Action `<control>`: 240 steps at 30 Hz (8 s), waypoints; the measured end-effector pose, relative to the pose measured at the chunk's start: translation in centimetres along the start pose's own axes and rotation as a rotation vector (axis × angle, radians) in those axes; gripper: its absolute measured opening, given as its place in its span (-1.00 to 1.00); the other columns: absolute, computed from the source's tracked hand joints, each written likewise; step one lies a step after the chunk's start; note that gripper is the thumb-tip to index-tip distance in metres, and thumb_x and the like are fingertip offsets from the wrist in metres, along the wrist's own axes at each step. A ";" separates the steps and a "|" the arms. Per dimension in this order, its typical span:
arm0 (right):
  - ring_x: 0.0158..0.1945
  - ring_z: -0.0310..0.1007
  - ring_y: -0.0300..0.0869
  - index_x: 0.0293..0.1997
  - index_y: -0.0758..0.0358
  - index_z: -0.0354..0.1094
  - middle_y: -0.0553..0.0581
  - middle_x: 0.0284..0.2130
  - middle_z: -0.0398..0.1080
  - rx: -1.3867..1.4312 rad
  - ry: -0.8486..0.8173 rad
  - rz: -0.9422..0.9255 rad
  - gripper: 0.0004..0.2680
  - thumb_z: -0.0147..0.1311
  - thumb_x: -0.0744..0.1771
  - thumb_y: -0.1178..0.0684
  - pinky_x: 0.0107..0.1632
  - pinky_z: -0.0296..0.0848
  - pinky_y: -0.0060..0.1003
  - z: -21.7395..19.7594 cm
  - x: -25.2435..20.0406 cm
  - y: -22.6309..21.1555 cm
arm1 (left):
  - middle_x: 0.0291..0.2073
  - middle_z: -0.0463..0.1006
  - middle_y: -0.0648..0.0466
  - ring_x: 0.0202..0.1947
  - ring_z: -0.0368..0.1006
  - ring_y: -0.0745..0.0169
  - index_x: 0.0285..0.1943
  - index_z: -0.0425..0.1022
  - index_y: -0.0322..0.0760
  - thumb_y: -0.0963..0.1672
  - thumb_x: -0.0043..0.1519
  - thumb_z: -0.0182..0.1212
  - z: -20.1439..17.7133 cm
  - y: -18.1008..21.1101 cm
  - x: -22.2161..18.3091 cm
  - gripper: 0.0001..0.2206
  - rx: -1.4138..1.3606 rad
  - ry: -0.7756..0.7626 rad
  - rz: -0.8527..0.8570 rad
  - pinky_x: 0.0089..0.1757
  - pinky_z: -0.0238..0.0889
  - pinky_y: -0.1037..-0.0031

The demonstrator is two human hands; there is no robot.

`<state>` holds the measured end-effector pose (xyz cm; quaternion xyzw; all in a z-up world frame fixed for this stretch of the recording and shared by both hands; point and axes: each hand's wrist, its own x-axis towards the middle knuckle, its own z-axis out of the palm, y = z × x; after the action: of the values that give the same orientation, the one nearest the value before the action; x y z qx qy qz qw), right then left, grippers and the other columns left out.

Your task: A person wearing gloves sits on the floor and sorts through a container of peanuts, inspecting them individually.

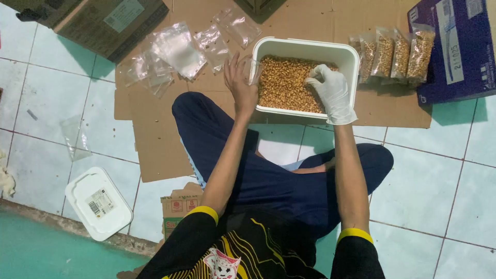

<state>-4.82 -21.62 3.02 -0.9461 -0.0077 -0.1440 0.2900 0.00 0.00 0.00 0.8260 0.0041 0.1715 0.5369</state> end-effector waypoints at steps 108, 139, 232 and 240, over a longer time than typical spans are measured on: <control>-0.18 0.39 0.00 -0.24 -0.05 0.37 0.07 -0.34 0.43 -0.052 -0.164 0.432 -0.78 0.13 0.11 -0.01 -0.14 0.37 -0.12 2.5 1.1 0.5 | -0.15 0.36 -0.11 0.00 0.26 -0.10 -0.02 0.27 -0.24 0.09 -0.05 0.38 -0.6 -1.7 1.4 -0.43 -0.267 -0.017 -0.188 0.00 0.05 0.12; -0.34 0.46 -0.07 -0.25 0.19 0.40 0.18 -0.46 0.43 0.383 0.151 0.257 -0.91 -0.04 0.30 0.11 -0.27 0.40 -0.28 0.6 0.8 -2.3 | 0.05 0.17 -0.14 0.16 -0.03 -0.36 0.05 0.25 -0.33 0.00 0.13 0.19 -0.9 1.4 0.4 -0.57 -0.159 -0.050 -0.004 0.07 -0.16 -0.15; -0.20 0.40 -0.01 -0.37 0.11 0.33 0.13 -0.45 0.41 -0.131 -0.263 0.452 -0.84 -0.02 0.27 -0.11 -0.15 0.33 -0.16 3.1 0.3 2.3 | 0.06 0.18 -0.06 0.20 -0.04 -0.20 0.00 0.33 -0.29 0.08 0.05 0.22 -0.5 0.8 0.3 -0.52 -0.105 -0.069 -0.079 0.15 -0.33 -0.07; -0.24 0.39 0.06 -0.36 0.13 0.33 0.16 -0.48 0.40 0.033 -0.115 0.457 -0.86 0.06 0.25 -0.07 -0.18 0.34 -0.10 1.7 0.2 0.4 | 0.05 0.19 -0.09 0.18 -0.01 -0.17 0.02 0.32 -0.32 0.03 0.05 0.25 -0.5 0.6 0.3 -0.53 -0.100 -0.065 -0.057 0.15 -0.26 -0.02</control>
<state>-4.11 -21.04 1.55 -0.9251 0.1877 -0.0206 0.3295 0.02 0.24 0.74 0.8028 0.0016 0.1291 0.5821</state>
